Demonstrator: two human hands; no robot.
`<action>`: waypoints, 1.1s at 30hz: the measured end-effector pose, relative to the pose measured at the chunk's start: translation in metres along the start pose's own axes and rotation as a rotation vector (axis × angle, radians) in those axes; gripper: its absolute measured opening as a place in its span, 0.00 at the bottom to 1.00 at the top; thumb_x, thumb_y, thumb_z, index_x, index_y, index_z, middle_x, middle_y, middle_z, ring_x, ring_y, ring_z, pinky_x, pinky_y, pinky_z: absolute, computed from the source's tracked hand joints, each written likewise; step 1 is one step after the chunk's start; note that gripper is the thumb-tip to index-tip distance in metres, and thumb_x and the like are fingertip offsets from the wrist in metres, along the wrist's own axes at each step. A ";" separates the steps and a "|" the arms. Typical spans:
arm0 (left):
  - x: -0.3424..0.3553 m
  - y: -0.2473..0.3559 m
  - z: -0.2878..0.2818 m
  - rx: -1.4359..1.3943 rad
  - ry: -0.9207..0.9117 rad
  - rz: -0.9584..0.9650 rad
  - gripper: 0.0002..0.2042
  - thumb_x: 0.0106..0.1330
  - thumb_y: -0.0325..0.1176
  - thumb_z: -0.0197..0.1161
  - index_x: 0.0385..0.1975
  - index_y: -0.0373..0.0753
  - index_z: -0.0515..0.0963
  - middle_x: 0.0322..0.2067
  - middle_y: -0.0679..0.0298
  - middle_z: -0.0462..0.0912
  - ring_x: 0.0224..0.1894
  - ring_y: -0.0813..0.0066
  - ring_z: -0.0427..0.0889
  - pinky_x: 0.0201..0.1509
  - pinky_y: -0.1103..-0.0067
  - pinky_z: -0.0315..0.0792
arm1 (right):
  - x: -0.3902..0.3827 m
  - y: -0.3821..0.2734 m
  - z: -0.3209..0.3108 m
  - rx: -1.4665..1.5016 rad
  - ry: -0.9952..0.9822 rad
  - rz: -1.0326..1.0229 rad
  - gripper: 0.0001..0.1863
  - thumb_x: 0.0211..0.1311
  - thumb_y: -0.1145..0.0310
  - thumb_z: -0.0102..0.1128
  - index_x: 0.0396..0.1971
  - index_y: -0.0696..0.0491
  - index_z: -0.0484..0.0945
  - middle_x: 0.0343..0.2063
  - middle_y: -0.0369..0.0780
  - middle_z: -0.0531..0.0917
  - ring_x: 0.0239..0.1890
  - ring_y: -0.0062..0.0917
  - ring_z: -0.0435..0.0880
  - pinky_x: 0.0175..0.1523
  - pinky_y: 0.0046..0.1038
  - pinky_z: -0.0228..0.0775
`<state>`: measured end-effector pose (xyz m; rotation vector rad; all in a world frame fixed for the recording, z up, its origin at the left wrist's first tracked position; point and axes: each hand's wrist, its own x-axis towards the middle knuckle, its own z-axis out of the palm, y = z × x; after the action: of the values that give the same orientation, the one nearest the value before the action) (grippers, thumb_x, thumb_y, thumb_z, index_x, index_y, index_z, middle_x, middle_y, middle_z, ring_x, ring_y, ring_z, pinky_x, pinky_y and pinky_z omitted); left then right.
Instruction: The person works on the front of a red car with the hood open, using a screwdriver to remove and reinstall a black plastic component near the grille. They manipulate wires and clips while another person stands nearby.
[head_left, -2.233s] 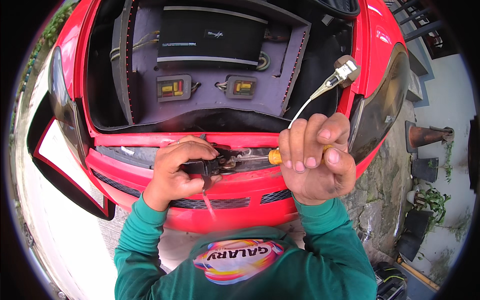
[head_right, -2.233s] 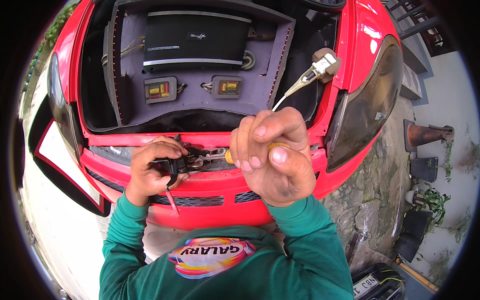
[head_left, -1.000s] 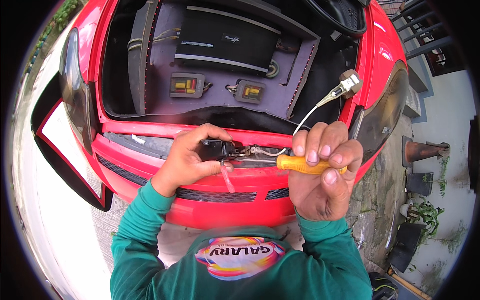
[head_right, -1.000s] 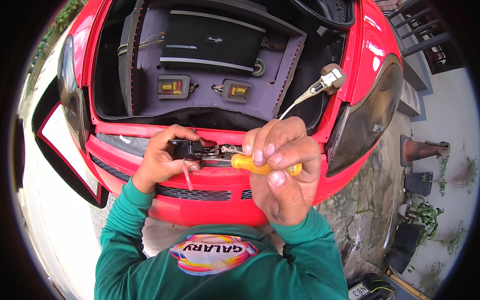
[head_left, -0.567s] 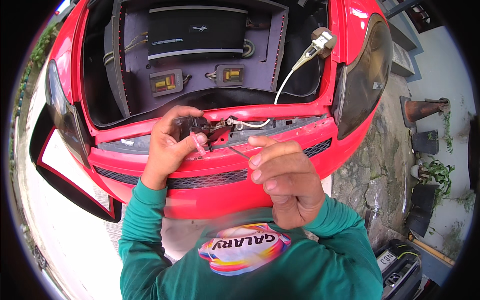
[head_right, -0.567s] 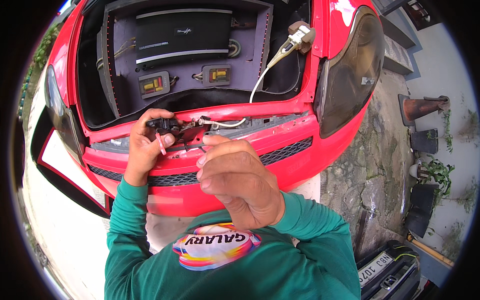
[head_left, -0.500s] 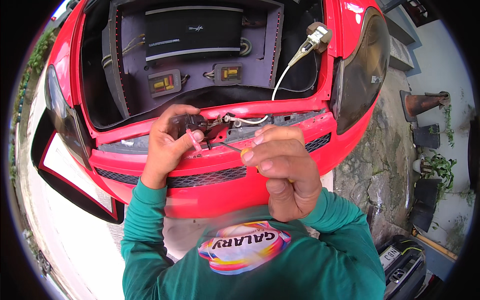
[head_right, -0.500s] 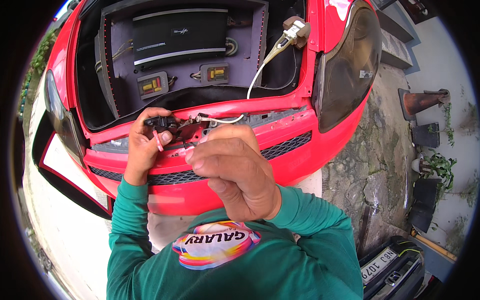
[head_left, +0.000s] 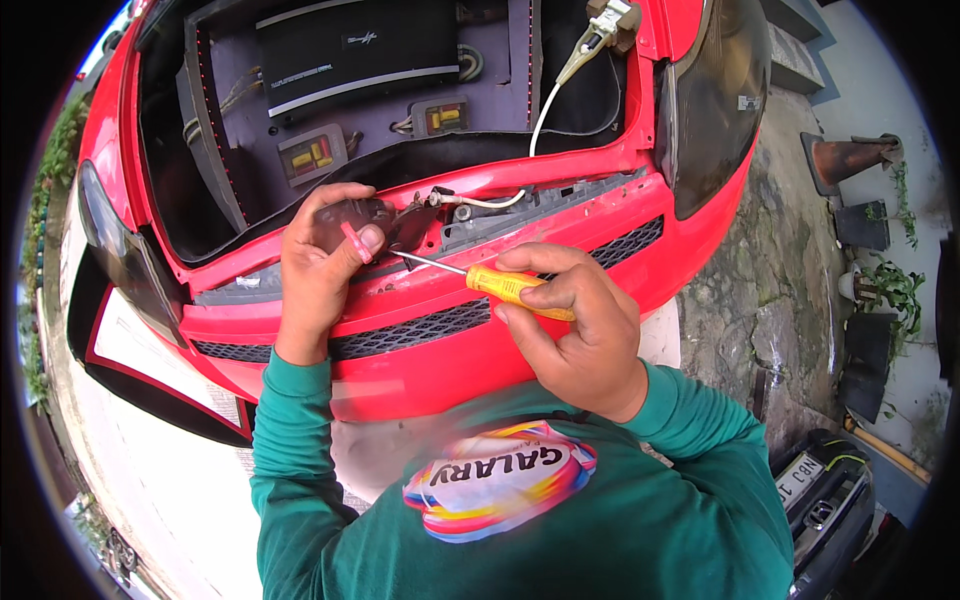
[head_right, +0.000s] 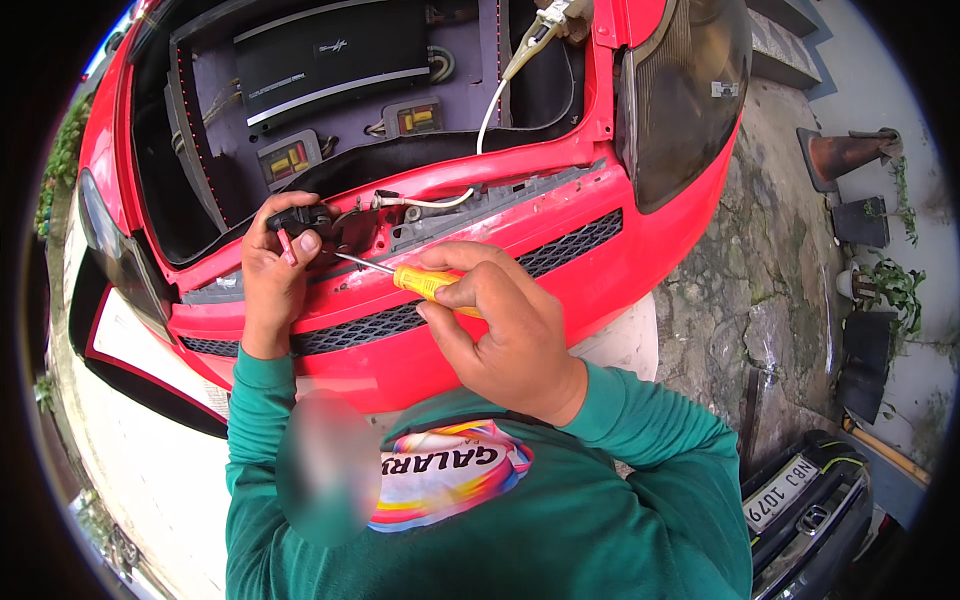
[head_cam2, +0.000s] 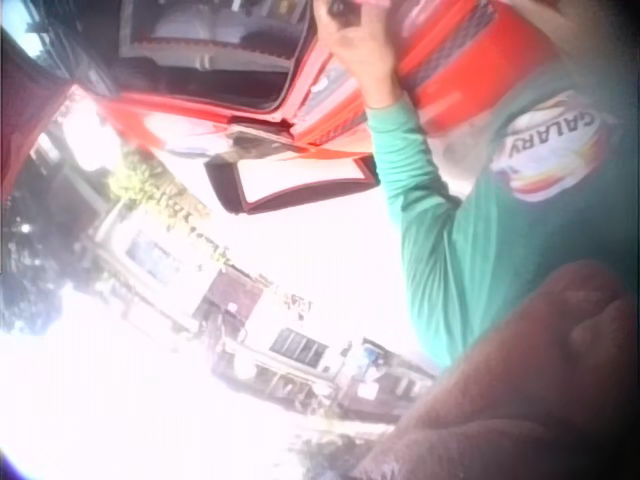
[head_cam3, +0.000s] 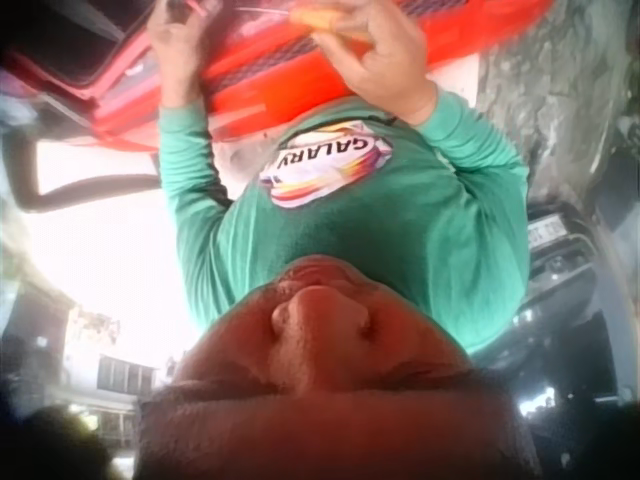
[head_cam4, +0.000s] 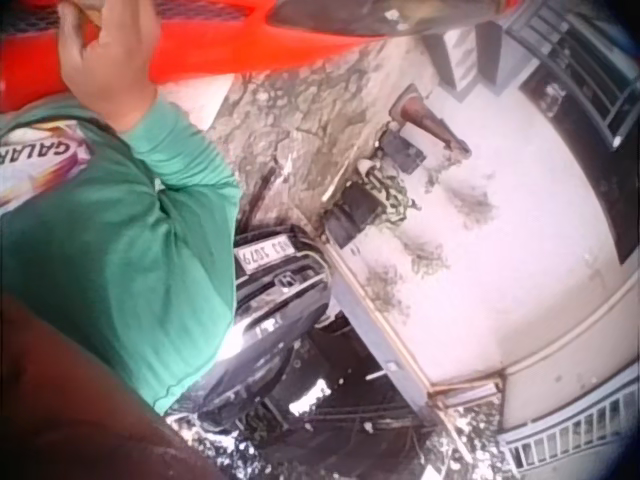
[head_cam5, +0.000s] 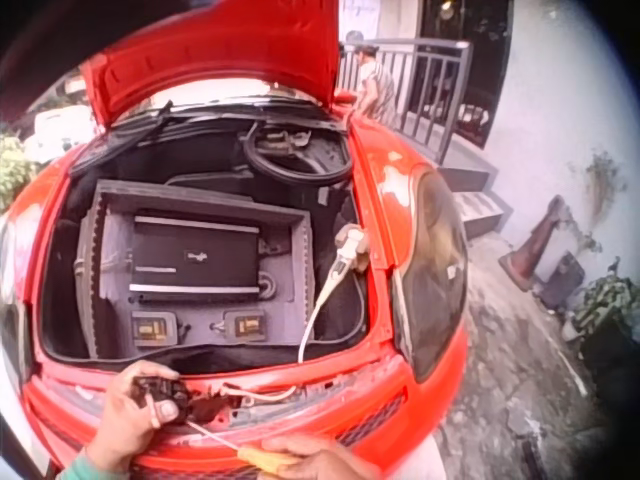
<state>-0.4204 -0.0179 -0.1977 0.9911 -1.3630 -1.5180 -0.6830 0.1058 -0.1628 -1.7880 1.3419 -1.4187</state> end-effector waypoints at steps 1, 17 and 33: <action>0.000 0.000 0.000 0.005 0.003 -0.002 0.21 0.69 0.30 0.78 0.60 0.35 0.81 0.49 0.60 0.91 0.52 0.73 0.88 0.63 0.74 0.80 | -0.001 0.000 0.001 0.003 0.019 -0.005 0.19 0.63 0.83 0.77 0.42 0.57 0.72 0.53 0.55 0.89 0.55 0.41 0.94 0.57 0.33 0.88; -0.023 0.003 0.022 0.136 0.115 0.152 0.25 0.61 0.23 0.84 0.58 0.33 0.82 0.49 0.60 0.89 0.48 0.75 0.89 0.57 0.76 0.83 | -0.026 -0.004 0.023 0.025 -0.053 0.232 0.18 0.72 0.76 0.73 0.46 0.58 0.68 0.49 0.57 0.89 0.46 0.46 0.95 0.48 0.35 0.90; -0.001 0.015 -0.003 0.380 -0.115 0.136 0.32 0.50 0.29 0.88 0.60 0.36 0.86 0.58 0.54 0.88 0.66 0.64 0.84 0.69 0.70 0.78 | 0.036 -0.012 0.032 0.128 -0.576 0.529 0.13 0.80 0.70 0.53 0.51 0.66 0.67 0.35 0.63 0.83 0.41 0.63 0.85 0.46 0.58 0.73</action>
<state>-0.4163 -0.0183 -0.1829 1.0258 -1.8087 -1.2549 -0.6500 0.0726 -0.1478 -1.4470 1.2395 -0.6262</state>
